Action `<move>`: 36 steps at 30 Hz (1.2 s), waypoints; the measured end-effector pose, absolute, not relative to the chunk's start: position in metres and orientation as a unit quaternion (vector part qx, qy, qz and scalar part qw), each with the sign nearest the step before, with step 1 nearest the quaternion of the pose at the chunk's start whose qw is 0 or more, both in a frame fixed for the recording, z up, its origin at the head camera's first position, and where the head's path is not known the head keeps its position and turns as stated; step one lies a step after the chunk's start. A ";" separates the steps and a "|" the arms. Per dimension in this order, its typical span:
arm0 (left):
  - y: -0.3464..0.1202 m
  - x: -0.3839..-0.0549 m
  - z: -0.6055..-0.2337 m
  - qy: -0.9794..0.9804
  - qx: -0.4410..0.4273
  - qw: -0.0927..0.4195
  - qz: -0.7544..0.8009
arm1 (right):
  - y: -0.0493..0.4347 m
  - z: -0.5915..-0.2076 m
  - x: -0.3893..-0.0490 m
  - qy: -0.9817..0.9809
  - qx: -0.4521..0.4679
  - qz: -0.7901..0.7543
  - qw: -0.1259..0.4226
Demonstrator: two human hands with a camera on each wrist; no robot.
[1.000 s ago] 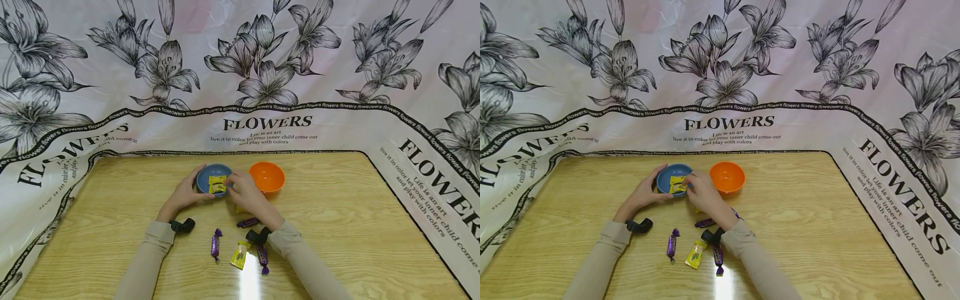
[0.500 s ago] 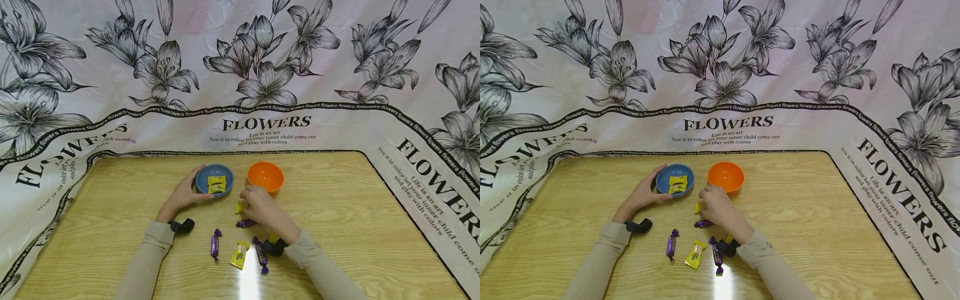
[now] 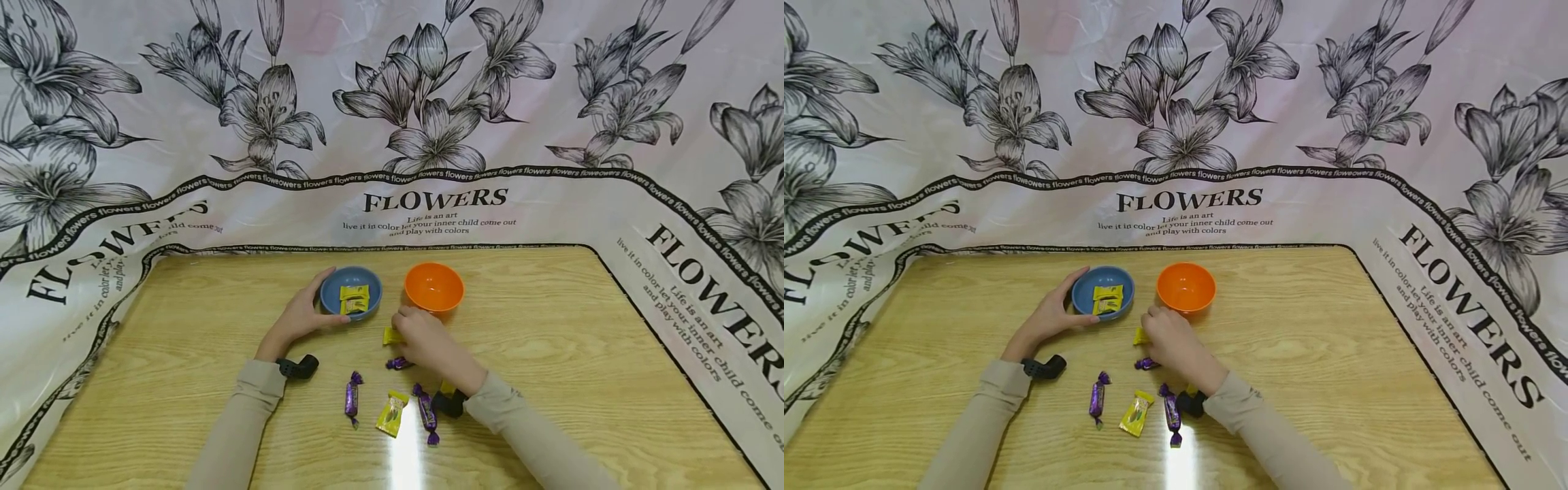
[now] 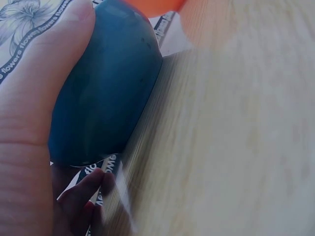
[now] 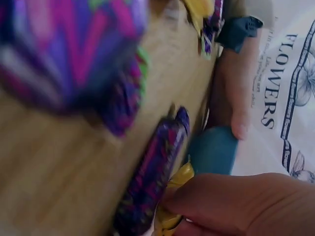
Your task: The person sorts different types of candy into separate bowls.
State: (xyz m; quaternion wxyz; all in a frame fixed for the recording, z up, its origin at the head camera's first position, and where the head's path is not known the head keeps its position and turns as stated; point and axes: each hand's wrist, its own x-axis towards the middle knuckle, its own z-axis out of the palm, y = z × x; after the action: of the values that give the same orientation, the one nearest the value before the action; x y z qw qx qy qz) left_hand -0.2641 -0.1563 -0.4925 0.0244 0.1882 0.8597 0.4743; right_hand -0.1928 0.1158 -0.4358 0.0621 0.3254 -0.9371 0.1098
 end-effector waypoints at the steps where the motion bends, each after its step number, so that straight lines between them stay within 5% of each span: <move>1: -0.156 -0.264 -0.492 0.859 0.188 0.024 0.475 | 0.116 -0.434 -0.194 -0.936 0.325 0.115 0.064; 22: -0.158 -0.267 -0.496 0.852 0.191 0.026 0.486 | 0.093 -0.394 -0.239 -0.919 0.346 0.187 0.033; 36: -0.159 -0.267 -0.495 0.855 0.194 0.031 0.480 | 0.058 -0.418 -0.280 -0.909 0.370 0.191 -0.010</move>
State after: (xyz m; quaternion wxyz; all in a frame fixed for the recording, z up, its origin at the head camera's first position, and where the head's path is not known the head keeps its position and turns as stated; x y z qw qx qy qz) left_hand -0.2667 -0.1587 -0.4946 0.0312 0.1938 0.8548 0.4804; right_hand -0.2804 0.0584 -0.4179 -0.0097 0.3696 -0.9093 0.1907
